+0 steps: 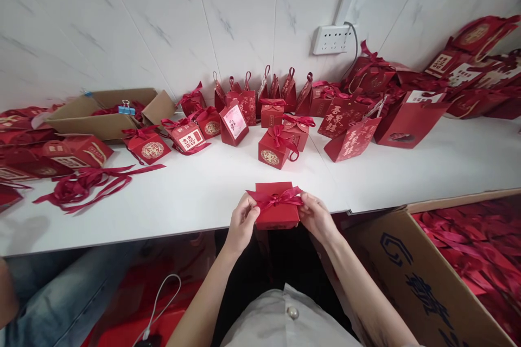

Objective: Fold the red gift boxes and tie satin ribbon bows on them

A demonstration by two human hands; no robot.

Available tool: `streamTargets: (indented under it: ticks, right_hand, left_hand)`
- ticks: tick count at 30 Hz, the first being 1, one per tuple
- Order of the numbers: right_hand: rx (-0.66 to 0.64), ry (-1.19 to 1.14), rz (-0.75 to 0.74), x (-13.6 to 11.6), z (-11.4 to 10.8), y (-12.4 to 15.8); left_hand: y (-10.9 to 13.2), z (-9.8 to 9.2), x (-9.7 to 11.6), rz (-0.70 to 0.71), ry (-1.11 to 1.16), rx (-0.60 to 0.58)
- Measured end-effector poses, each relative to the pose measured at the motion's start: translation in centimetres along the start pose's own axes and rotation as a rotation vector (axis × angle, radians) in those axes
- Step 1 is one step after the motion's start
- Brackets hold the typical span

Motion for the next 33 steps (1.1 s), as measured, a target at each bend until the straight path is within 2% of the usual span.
streamTargets:
  ticks: [3, 4, 6, 8, 11, 15, 20, 23, 27, 30, 33]
  right_hand:
    - [0.149, 0.388, -0.283, -5.2, 0.3, 0.4]
    - [0.177, 0.566, -0.357, -6.8, 1.4, 0.5]
    - [0.095, 0.901, -0.469, -8.8, 5.0, 0.3]
    - [-0.040, 1.153, -0.461, -8.8, 8.2, -0.3]
    - [-0.175, 1.362, -0.336, -7.4, 10.5, -1.5]
    - [-0.255, 1.333, -0.251, -6.2, 10.8, -2.1]
    - [-0.104, 1.173, -0.185, -6.5, 9.1, -3.0]
    - [-0.066, 1.103, -0.122, -6.1, 8.4, -3.8]
    - [-0.061, 1.033, -0.071, -5.5, 8.1, -5.0]
    - [-0.030, 1.001, -0.080, -5.8, 7.3, -5.4]
    - [0.106, 0.950, -0.156, -7.2, 4.8, -4.6]
  left_hand:
    - [-0.1, -0.1, 1.0, 0.035, -0.141, 0.009]
    - [-0.1, -0.1, 1.2, 0.042, -0.173, 0.002]
    - [-0.2, 0.1, 1.5, 0.060, -0.219, -0.005]
    - [-0.2, 0.2, 1.8, 0.084, -0.250, 0.006]
    - [-0.1, 0.1, 2.0, 0.124, -0.294, 0.038]
    - [0.1, -0.2, 1.8, 0.143, -0.320, 0.073]
    - [0.1, 0.0, 1.6, 0.172, -0.263, 0.060]
    - [0.0, 0.5, 2.6, 0.274, -0.390, 0.025]
    - [0.0, 1.6, 3.7, 0.415, -0.577, -0.079]
    - [0.0, 2.1, 4.1, 0.476, -0.640, -0.136]
    - [0.1, 2.2, 4.1, 0.489, -0.671, -0.155]
Point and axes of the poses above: each hand's wrist, its own y-axis away from the middle knuckle, its own z-axis out of the palm, x = y × z, the point moved 8 cm from there along -y, towards the middle knuckle, and after that the axes turned 9 degrees about z, right-handed, at the moved point
